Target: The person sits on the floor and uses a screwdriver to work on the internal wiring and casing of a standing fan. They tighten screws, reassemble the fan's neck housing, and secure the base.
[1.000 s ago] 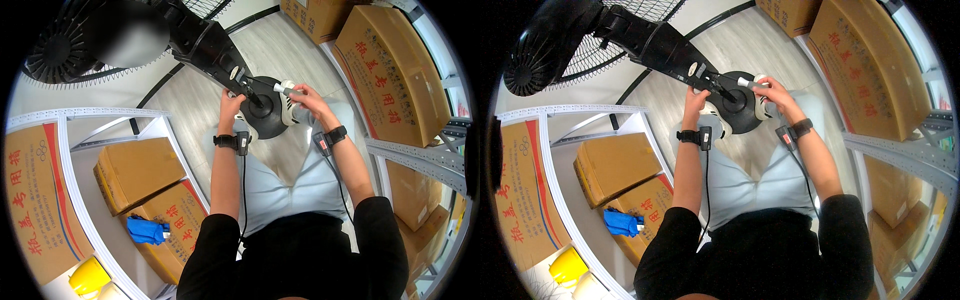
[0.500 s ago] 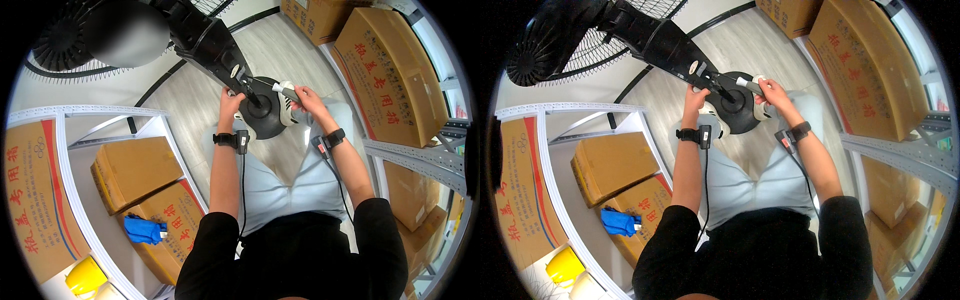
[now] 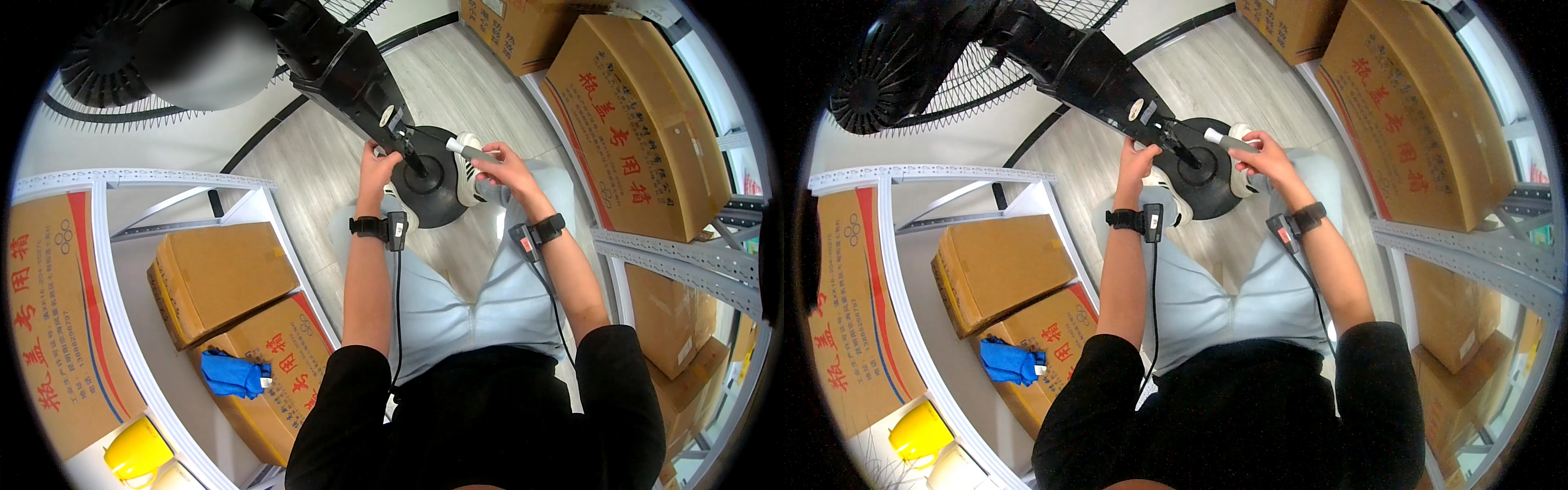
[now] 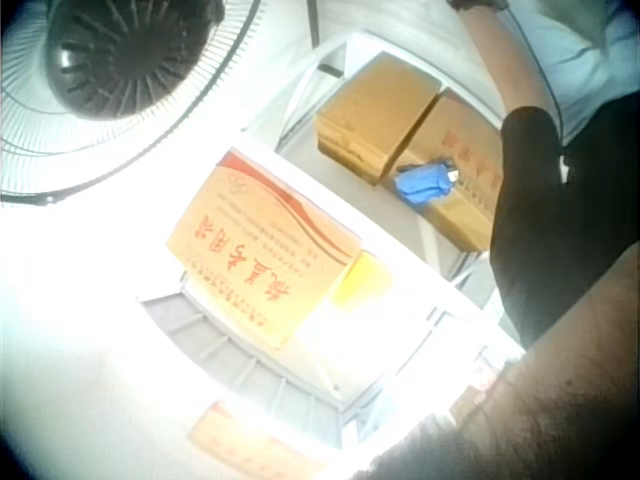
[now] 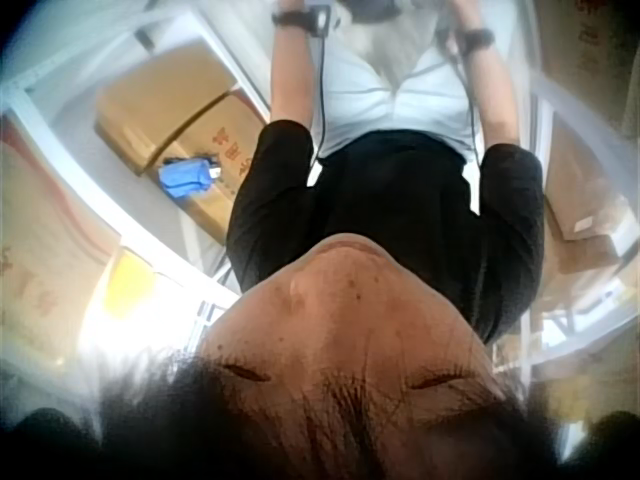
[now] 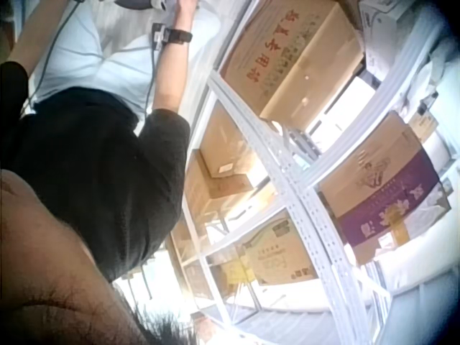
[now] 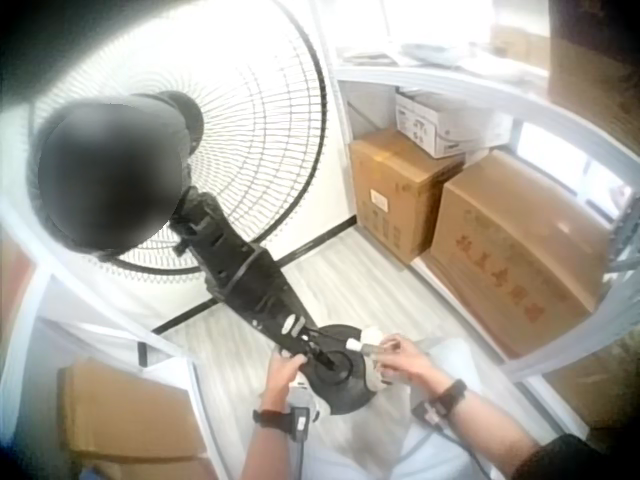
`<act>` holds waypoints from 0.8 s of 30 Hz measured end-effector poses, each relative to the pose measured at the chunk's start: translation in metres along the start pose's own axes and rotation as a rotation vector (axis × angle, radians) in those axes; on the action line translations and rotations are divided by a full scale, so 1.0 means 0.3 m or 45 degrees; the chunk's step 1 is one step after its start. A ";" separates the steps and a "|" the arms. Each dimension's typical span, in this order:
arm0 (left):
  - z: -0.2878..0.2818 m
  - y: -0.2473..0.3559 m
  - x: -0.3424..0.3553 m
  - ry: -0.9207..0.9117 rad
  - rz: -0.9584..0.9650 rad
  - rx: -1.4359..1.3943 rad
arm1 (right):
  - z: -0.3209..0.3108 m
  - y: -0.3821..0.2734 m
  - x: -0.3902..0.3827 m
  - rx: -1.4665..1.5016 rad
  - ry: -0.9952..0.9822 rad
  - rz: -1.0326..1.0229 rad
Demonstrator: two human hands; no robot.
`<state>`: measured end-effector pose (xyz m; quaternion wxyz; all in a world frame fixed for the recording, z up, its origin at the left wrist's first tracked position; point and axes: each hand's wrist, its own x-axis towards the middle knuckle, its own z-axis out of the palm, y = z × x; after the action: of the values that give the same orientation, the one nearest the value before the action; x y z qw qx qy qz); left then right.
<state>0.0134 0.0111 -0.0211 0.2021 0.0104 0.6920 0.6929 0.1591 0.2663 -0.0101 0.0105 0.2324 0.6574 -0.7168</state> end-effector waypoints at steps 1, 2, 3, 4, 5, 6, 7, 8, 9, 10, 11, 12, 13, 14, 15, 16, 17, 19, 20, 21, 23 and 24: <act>0.004 0.003 -0.001 0.000 0.007 -0.007 | 0.006 0.006 -0.009 -0.040 0.048 -0.116; 0.000 0.000 -0.001 0.004 0.007 0.005 | 0.007 0.003 -0.009 -0.032 0.028 -0.111; -0.004 -0.003 0.001 0.008 0.007 0.017 | 0.006 -0.002 -0.009 -0.024 0.009 -0.106; -0.008 -0.004 0.003 0.012 0.006 0.029 | 0.003 -0.006 -0.008 -0.015 -0.010 -0.101; -0.010 -0.007 0.005 0.021 0.009 0.040 | -0.003 -0.017 -0.007 0.015 -0.036 0.028; -0.013 -0.009 0.008 0.030 0.011 0.050 | -0.011 -0.032 -0.005 0.045 -0.063 0.157; -0.017 -0.012 0.008 0.040 0.013 0.061 | -0.016 -0.040 -0.002 0.075 -0.090 0.286; -0.015 -0.010 0.009 0.029 0.015 0.050 | -0.022 -0.032 0.005 0.089 -0.093 0.247; -0.013 -0.008 0.008 0.018 0.017 0.038 | -0.026 -0.018 0.011 0.103 -0.097 0.208; -0.011 -0.007 0.007 0.007 0.019 0.027 | -0.027 -0.004 0.015 0.117 -0.101 0.169; -0.010 -0.006 0.006 0.004 0.025 0.021 | -0.022 0.008 0.016 0.060 -0.080 0.089; -0.006 -0.005 0.005 -0.001 0.032 0.015 | -0.018 0.021 0.014 0.004 -0.059 0.009; -0.003 -0.003 0.005 -0.005 0.039 0.009 | -0.018 0.032 0.012 -0.052 -0.036 -0.071; -0.003 -0.005 0.005 -0.001 0.029 0.012 | -0.011 0.030 0.006 -0.029 -0.016 -0.082; -0.002 -0.005 0.006 0.003 0.020 0.016 | -0.004 0.028 0.001 -0.006 0.006 -0.092; 0.000 -0.006 0.007 0.006 0.010 0.020 | -0.002 0.023 -0.003 0.016 0.028 -0.103; -0.009 -0.015 0.010 0.015 0.018 0.015 | -0.004 0.007 -0.006 0.066 0.023 0.037; -0.028 -0.034 0.016 0.033 0.033 0.005 | -0.010 -0.027 -0.007 0.162 0.012 0.320; -0.024 -0.032 0.017 0.033 0.035 0.005 | -0.015 -0.031 -0.007 0.166 -0.011 0.311; -0.021 -0.030 0.017 0.034 0.037 0.004 | -0.018 -0.034 -0.008 0.170 -0.035 0.303; -0.012 -0.023 0.017 0.034 0.032 0.016 | -0.022 -0.019 -0.001 0.105 -0.049 0.226; -0.005 -0.016 0.016 0.032 0.026 0.027 | -0.020 0.011 0.008 0.035 -0.038 0.156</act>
<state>0.0098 0.0110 -0.0270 0.1861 0.0109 0.7018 0.6876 0.1598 0.2722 -0.0142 0.0609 0.2619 0.6316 -0.7272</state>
